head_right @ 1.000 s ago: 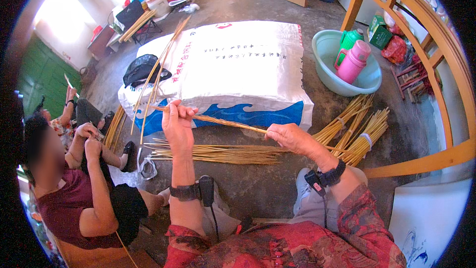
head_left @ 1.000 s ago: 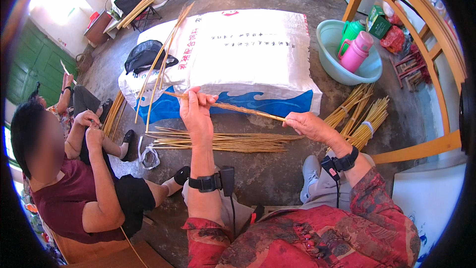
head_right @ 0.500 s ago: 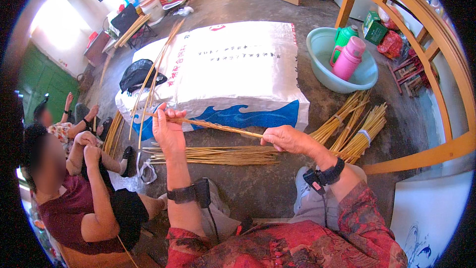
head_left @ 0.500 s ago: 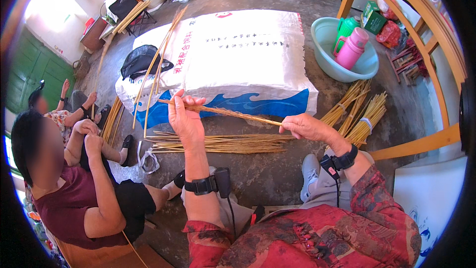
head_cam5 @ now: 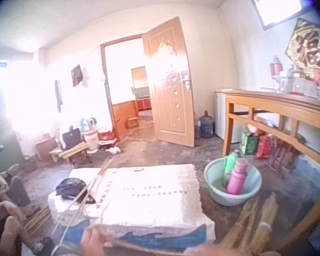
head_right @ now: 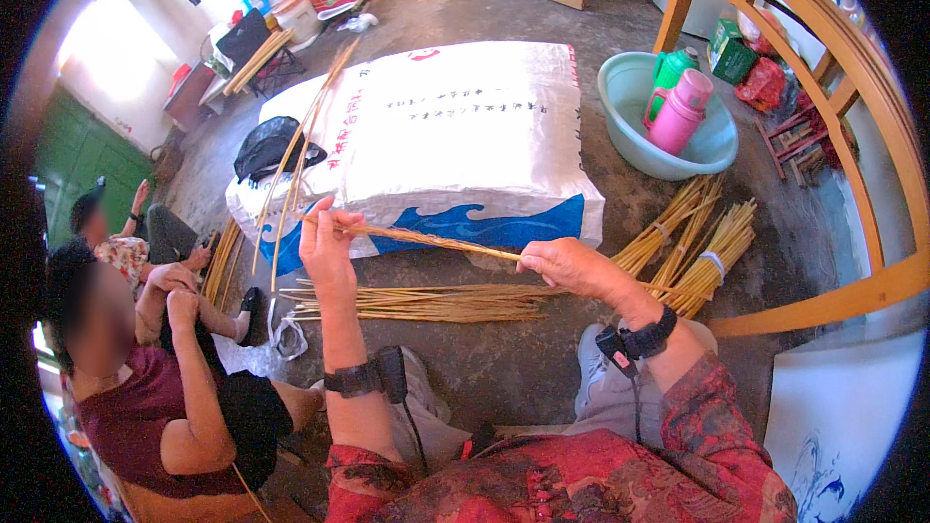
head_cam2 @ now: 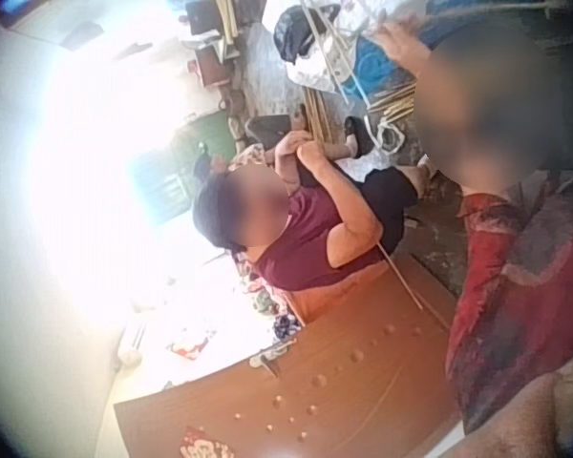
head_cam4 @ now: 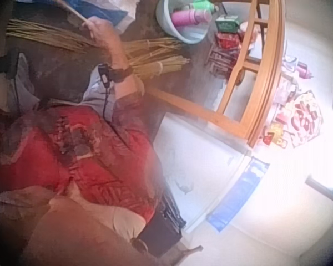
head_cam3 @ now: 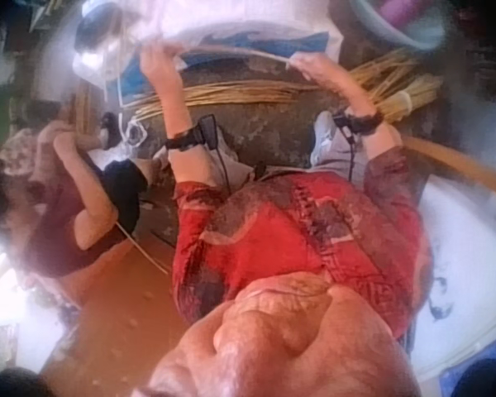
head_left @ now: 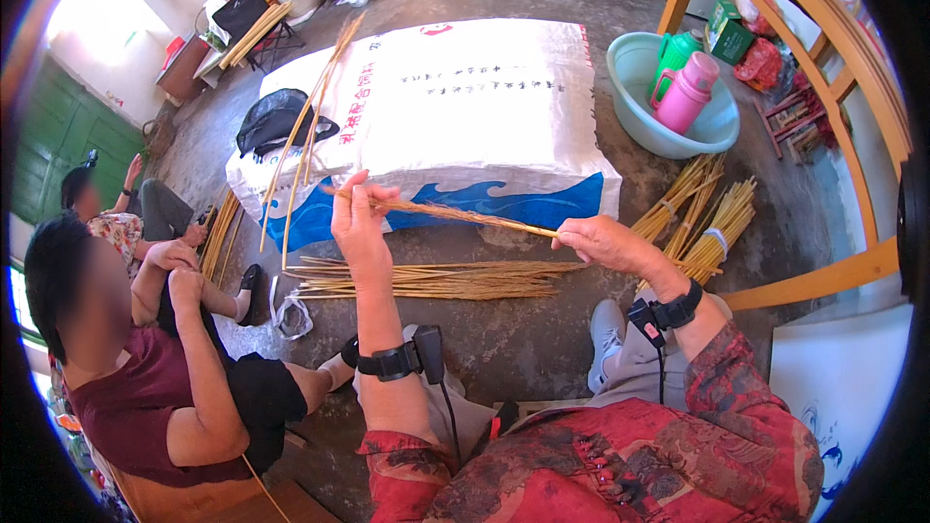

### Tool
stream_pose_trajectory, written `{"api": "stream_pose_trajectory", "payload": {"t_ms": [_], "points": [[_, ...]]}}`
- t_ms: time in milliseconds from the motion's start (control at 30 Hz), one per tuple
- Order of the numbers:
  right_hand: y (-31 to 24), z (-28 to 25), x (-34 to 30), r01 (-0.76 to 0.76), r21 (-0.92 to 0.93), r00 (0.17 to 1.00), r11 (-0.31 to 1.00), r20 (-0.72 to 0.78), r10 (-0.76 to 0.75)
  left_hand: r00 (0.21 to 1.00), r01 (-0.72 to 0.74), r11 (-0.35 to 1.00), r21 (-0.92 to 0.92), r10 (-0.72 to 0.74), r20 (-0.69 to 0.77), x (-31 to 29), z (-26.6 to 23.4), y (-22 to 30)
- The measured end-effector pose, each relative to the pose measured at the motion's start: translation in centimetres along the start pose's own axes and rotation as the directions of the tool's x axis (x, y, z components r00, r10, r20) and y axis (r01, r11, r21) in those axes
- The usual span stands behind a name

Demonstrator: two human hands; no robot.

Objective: The person bundles thin wooden sticks together by hand, wrapping a long flexible strand around the bundle to secure it while holding the bundle between their hands and lap.

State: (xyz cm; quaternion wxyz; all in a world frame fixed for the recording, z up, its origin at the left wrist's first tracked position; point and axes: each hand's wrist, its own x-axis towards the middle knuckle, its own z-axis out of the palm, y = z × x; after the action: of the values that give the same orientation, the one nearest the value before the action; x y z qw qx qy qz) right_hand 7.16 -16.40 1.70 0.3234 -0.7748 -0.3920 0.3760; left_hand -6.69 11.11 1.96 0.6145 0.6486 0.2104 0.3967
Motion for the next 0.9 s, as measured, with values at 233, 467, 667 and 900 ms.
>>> {"api": "stream_pose_trajectory", "payload": {"t_ms": [233, 467, 667, 900], "points": [[0.2, 0.7, 0.6, 0.029, 0.201, 0.997, 0.979, 0.067, -0.044, 0.948, 0.304, 0.629, -0.715, -0.276, 0.161, -1.1, 2.0, -0.7], [0.6, 1.5, 1.1, 0.021, 0.242, 0.994, 0.970, 0.100, -0.047, 0.905, 0.425, 0.644, -0.636, -0.278, 0.323, -3.3, 4.9, -1.8], [0.3, 2.5, 1.3, 0.019, 0.211, 0.988, 0.977, 0.145, -0.051, 0.898, 0.440, 0.585, -0.682, -0.311, 0.312, -3.7, 5.0, -2.1], [0.1, 1.9, 0.9, 0.063, 0.144, 0.992, 0.988, 0.102, -0.078, 0.919, 0.353, 0.572, -0.740, -0.358, 0.162, -2.8, 4.1, -1.8]]}}
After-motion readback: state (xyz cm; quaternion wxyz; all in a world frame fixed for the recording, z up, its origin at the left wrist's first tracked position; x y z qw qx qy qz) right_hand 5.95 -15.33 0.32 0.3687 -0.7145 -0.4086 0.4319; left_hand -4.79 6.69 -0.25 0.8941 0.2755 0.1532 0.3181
